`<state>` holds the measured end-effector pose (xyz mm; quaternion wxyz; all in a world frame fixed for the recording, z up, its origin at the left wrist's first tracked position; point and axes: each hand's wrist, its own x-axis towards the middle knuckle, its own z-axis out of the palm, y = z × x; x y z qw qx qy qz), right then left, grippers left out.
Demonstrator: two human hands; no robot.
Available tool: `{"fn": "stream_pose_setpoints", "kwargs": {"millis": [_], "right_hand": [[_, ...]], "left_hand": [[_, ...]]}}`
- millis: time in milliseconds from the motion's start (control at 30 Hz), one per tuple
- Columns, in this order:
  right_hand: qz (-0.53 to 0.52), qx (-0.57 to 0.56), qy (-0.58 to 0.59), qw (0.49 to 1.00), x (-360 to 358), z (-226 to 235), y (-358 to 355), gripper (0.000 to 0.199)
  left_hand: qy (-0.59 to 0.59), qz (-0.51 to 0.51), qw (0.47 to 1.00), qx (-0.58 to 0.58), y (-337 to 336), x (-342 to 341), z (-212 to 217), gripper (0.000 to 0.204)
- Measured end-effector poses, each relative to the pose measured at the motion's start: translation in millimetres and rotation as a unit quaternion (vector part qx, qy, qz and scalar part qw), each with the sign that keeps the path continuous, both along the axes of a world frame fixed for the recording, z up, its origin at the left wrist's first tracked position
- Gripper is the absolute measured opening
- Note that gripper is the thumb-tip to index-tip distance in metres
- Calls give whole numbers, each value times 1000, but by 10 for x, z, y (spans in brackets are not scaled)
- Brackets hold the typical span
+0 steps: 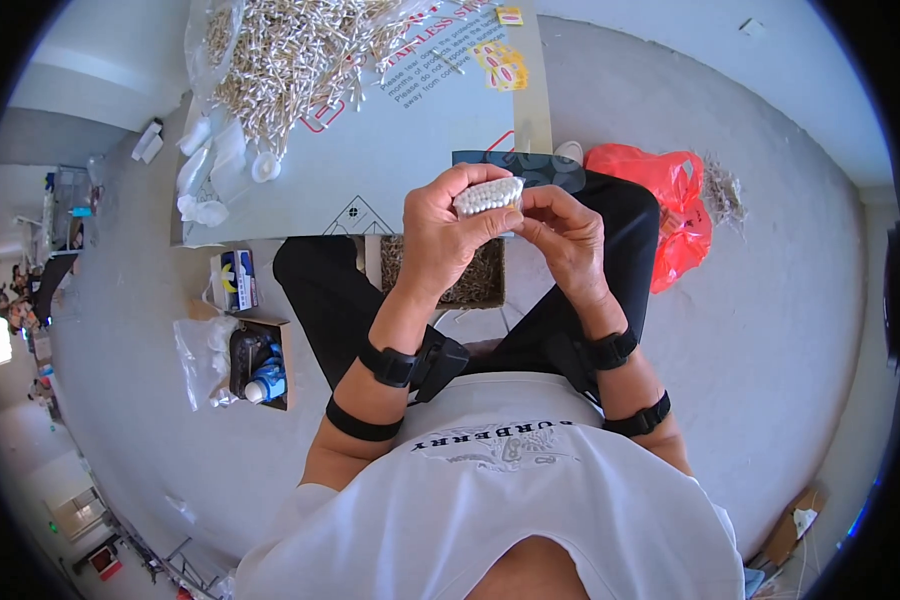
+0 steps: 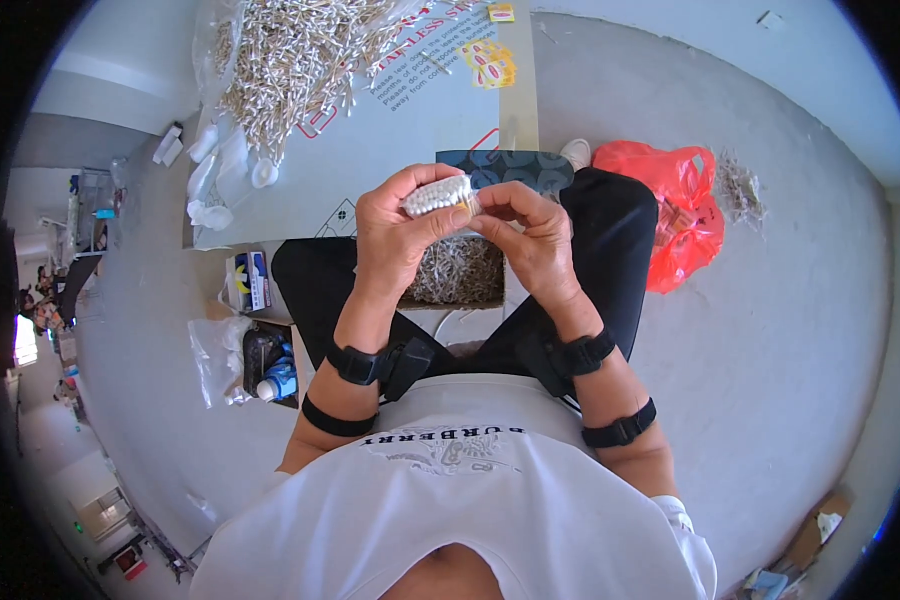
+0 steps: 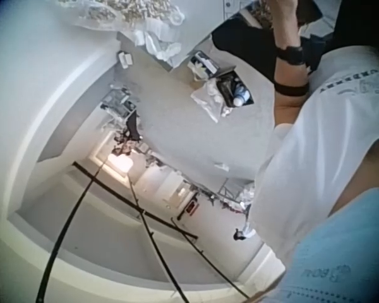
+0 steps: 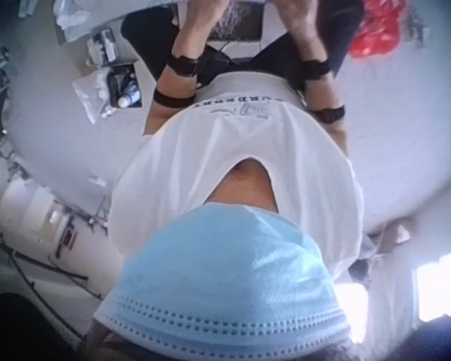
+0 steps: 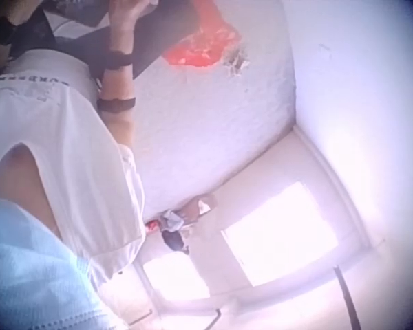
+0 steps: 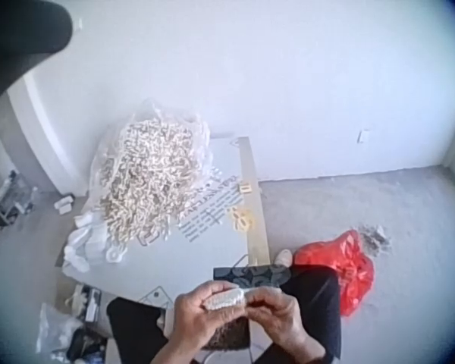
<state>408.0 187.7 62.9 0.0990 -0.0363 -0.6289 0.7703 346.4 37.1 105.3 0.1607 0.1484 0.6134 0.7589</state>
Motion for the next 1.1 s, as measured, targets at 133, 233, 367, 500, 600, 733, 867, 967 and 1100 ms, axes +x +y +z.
{"fn": "stream_pose_setpoints", "kwargs": {"millis": [133,233,367,500,600,733,867,967,1100], "right_hand": [[11,37,16,999,29,83,-32,20],[16,61,25,998,37,90,-73,22],[31,25,33,999,43,98,-71,26],[26,8,42,999,52,93,-65,28],[12,-21,37,999,65,117,-73,29],[24,-21,39,999,70,112,-49,31],[27,-13,54,998,74,120,-51,32],[18,-19,51,998,81,149,-72,33],[21,-10,48,999,86,151,-89,34]], "left_hand": [[83,2,996,-43,2,38,85,27],[173,21,982,-74,36,86,109,28],[284,17,957,-52,29,51,22,30],[290,-10,955,-54,18,43,79,35],[279,-34,958,-57,-29,38,108,38],[276,-57,957,-69,-69,32,145,42],[290,-68,952,-76,-77,17,141,40],[305,-65,947,-71,-61,1,125,37],[343,-41,936,-69,-39,-4,110,33]]}}
